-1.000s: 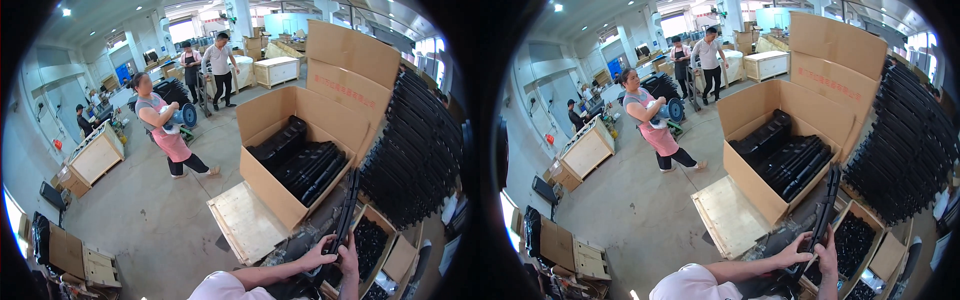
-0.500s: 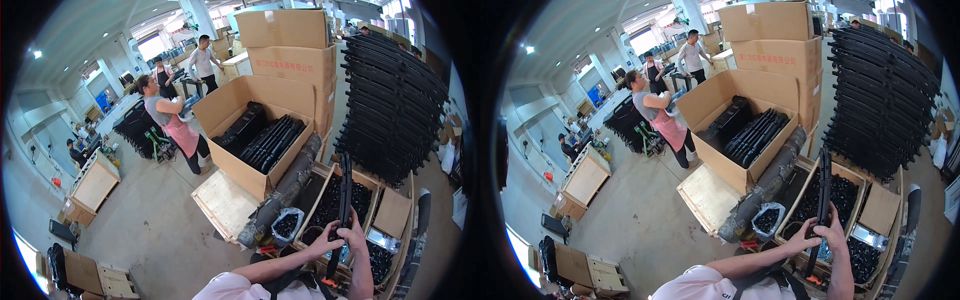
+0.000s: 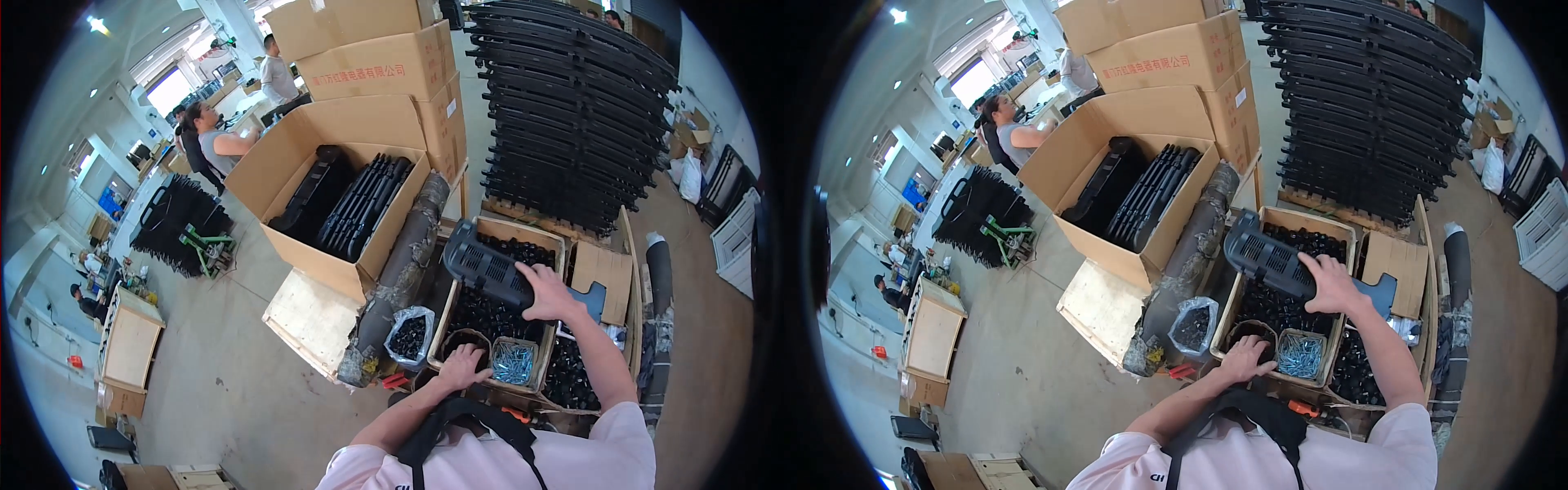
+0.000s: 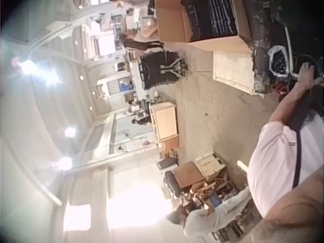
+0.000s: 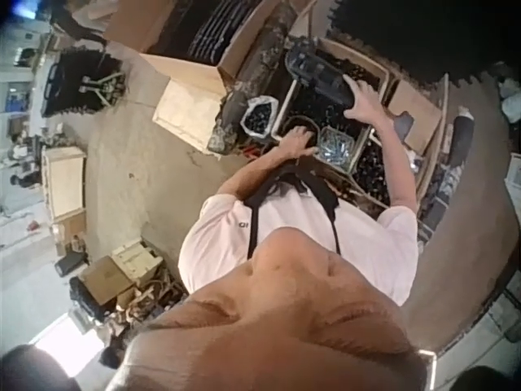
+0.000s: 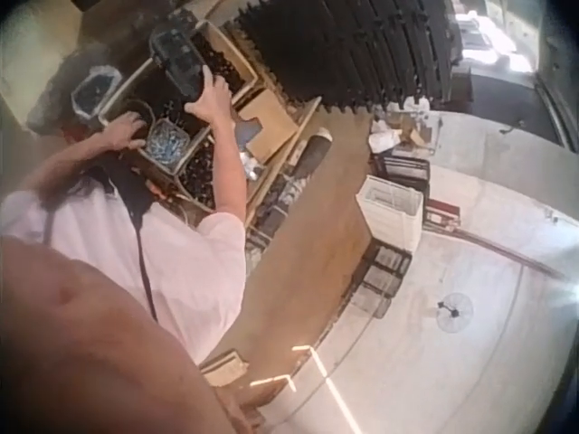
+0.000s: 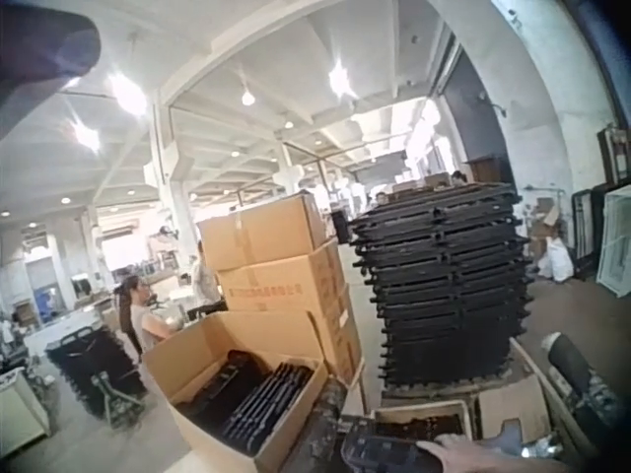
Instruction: The worker is assembling plastic housing parts by inserting small clips and securing them using an electric screwdriver.
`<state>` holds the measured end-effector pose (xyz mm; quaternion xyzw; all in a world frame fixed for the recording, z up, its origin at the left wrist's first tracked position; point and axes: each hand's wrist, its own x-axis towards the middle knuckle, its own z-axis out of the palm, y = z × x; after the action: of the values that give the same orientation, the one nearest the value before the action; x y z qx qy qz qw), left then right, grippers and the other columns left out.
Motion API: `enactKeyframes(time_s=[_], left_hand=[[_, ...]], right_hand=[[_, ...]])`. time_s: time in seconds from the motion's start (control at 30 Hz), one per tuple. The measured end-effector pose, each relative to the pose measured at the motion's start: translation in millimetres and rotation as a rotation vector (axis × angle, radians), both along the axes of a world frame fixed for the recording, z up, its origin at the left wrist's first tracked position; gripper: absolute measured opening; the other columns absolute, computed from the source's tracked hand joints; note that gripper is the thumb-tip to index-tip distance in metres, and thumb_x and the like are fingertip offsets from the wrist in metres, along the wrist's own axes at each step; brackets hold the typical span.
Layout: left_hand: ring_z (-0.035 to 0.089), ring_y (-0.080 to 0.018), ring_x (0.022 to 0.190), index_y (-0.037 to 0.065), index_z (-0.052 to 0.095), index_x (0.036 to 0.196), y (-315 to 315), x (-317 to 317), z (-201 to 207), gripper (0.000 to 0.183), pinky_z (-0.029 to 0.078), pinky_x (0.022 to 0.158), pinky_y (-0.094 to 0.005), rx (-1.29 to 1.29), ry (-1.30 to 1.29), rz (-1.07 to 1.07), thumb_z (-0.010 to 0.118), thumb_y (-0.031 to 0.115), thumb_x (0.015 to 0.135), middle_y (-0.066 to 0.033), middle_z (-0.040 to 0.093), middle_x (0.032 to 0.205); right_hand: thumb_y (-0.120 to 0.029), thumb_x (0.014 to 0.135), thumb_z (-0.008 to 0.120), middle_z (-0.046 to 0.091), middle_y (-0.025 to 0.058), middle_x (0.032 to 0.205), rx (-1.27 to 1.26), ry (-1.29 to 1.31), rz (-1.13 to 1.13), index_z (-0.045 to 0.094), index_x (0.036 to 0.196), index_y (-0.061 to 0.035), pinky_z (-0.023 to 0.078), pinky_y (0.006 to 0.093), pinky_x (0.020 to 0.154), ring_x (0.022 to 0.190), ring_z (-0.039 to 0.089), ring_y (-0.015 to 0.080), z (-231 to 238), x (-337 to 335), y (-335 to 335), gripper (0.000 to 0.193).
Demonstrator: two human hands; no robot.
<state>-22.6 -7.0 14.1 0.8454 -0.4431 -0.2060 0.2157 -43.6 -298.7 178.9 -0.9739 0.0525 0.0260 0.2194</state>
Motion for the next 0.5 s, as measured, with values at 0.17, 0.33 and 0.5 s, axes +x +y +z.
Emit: enactKeyframes(time_s=[0.17,0.33,0.5], left_hand=[[0.057,-0.0358,0.120,0.009,0.065,0.129,-5.2,-2.4,4.0,0.053,0.049,0.102,-0.0471,-0.068,-0.042,-0.072,0.067,0.049,0.094,-0.0173,0.061,0.125],[0.062,-0.0340,0.114,0.008,0.067,0.123,-12.0,2.0,8.0,0.048,0.053,0.098,-0.0452,-0.029,0.005,-0.087,0.068,0.046,0.094,-0.0136,0.065,0.118],[0.062,-0.0337,0.118,0.009,0.067,0.124,-7.8,5.7,8.3,0.047,0.054,0.098,-0.0462,-0.023,0.085,-0.086,0.066,0.046,0.094,-0.0138,0.065,0.119]], right_hand=[[-0.027,0.057,0.082,0.047,0.0273,0.143,-0.058,0.009,0.119,0.039,0.157,-0.0163,0.037,0.0498,0.113,0.132,0.045,0.0443,-56.0,20.4,15.4,0.110],[-0.027,0.058,0.083,0.044,0.0287,0.146,-0.071,0.039,0.166,0.037,0.159,-0.0175,0.035,0.0499,0.116,0.136,0.043,0.0460,-90.3,36.8,23.8,0.112],[-0.025,0.058,0.084,0.042,0.0289,0.149,0.016,0.118,0.131,0.038,0.159,-0.0189,0.032,0.0510,0.119,0.138,0.041,0.0459,-66.3,58.6,-9.4,0.112]])
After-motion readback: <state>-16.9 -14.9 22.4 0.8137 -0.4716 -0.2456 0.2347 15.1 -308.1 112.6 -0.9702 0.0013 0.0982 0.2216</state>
